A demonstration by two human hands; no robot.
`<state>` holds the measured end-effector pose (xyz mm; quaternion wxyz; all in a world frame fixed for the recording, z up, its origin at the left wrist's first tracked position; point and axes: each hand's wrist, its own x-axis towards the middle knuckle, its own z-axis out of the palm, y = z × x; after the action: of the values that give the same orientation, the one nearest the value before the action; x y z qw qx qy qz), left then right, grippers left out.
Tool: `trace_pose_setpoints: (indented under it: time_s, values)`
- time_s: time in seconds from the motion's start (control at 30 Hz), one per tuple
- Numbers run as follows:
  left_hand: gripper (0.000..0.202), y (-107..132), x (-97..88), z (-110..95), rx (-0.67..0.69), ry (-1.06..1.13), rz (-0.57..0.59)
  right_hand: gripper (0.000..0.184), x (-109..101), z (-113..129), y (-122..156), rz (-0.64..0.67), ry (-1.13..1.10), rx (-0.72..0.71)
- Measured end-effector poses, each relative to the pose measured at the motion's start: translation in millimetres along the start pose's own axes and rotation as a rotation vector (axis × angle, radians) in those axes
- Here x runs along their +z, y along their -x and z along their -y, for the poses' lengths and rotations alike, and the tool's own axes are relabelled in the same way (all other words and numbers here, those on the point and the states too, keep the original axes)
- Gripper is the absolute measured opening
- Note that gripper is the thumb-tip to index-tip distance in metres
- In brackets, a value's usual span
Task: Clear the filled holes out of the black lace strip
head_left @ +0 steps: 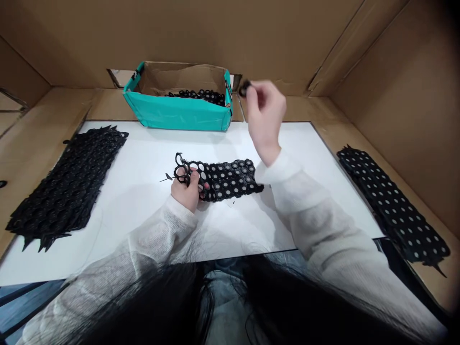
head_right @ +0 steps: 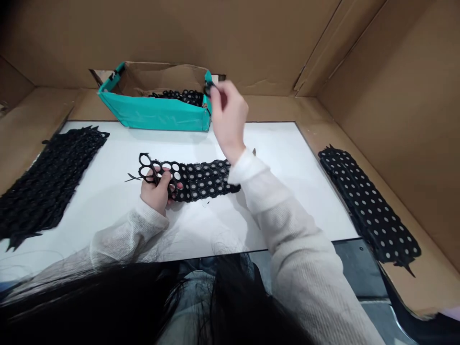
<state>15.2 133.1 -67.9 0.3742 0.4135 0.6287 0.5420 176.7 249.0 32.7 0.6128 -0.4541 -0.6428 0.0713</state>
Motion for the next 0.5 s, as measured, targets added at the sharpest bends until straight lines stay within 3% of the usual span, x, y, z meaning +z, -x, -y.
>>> trace_pose_setpoints:
  time_s: [0.1, 0.13, 0.2, 0.3, 0.4, 0.5]
  values:
    - [0.025, -0.6, -0.2, -4.5, -0.052, 0.052, 0.013, 0.022, 46.9, 9.5, -52.0, 0.058, 0.081, -0.179]
    - [0.024, -1.2, -0.4, -5.5, -0.058, 0.065, 0.016, 0.02, 63.1, 5.7, -66.4, 0.071, 0.138, -0.16]
    - [0.024, -2.2, -1.1, -6.8, -0.076, 0.077, 0.035, 0.036, 92.3, -10.5, -87.8, 0.134, 0.16, -0.069]
    - [0.03, -2.5, -2.6, -8.8, -0.127, 0.061, 0.075, 0.042, 117.9, -40.0, -99.2, 0.192, 0.031, 0.015]
    - [0.037, -3.3, -6.7, -13.9, -0.189, 0.041, 0.202, 0.034, 113.4, -49.5, -90.1, 0.271, 0.168, 0.077]
    - [0.035, -6.4, -14.5, -24.3, -0.239, 0.066, 0.399, 0.019, 80.4, -31.7, -61.3, 0.347, 0.319, -0.015]
